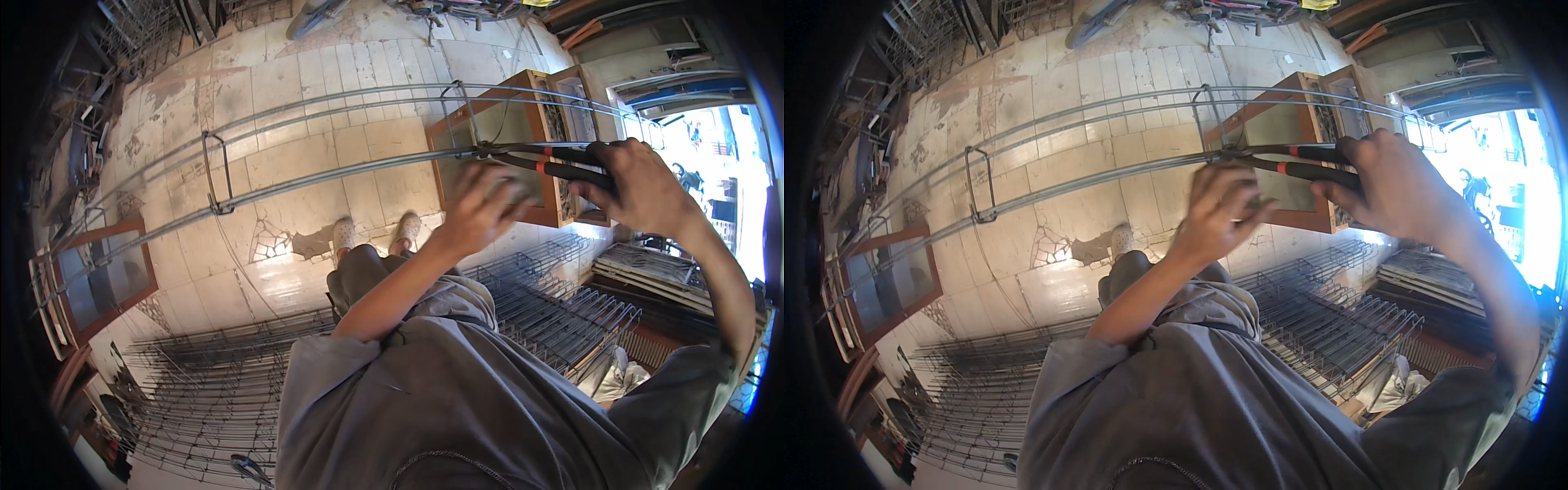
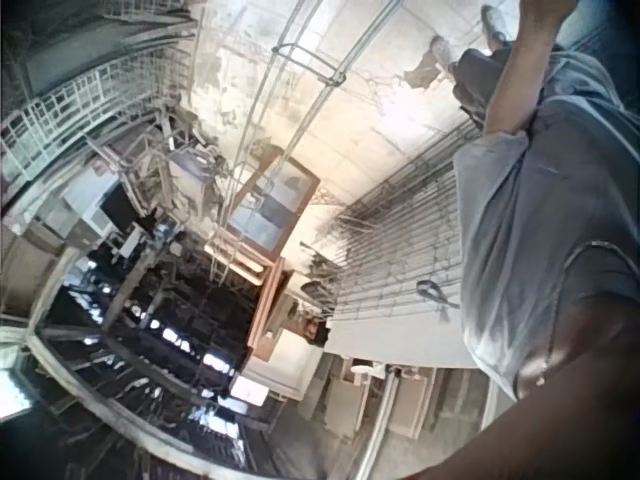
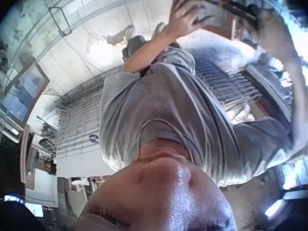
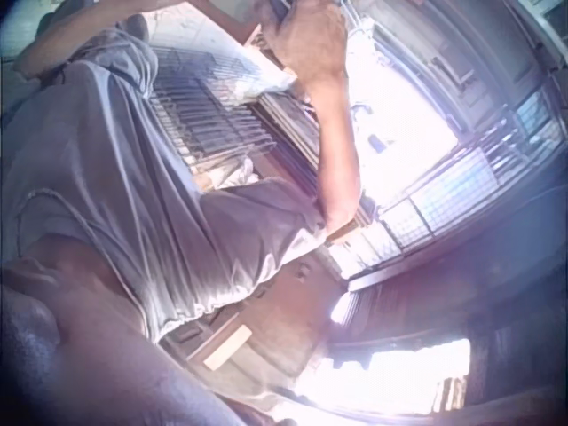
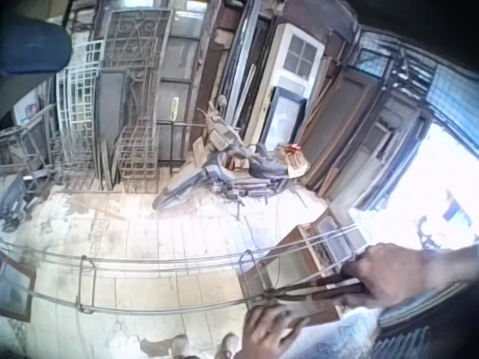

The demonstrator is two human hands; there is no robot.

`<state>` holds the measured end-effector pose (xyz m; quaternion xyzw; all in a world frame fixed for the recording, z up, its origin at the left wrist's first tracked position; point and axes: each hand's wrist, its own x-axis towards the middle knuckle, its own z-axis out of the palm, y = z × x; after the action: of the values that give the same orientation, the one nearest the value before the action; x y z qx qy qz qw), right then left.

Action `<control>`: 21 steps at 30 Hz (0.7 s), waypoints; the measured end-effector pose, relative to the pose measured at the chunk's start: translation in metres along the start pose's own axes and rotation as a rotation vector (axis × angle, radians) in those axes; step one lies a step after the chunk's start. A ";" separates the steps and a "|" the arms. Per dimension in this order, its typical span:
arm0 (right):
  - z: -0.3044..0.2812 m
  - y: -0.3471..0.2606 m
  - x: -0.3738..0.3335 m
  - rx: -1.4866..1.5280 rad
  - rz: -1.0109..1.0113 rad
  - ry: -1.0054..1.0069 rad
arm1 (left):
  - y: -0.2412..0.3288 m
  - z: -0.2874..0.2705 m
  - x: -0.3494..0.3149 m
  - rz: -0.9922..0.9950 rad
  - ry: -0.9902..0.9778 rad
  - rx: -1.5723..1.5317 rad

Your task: The person connects metal wire grid sections together by wrapping thin wire around the joints using pliers.

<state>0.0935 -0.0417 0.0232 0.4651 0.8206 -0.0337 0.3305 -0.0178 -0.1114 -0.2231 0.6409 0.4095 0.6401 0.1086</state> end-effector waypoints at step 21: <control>0.073 0.079 0.043 0.578 -0.157 -0.061 | -0.046 -0.020 0.028 -0.425 -0.529 0.460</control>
<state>0.1779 0.0084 -0.0390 0.4736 0.8002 -0.3054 0.2050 -0.0580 -0.0710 -0.2298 0.6921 0.6231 0.3083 0.1940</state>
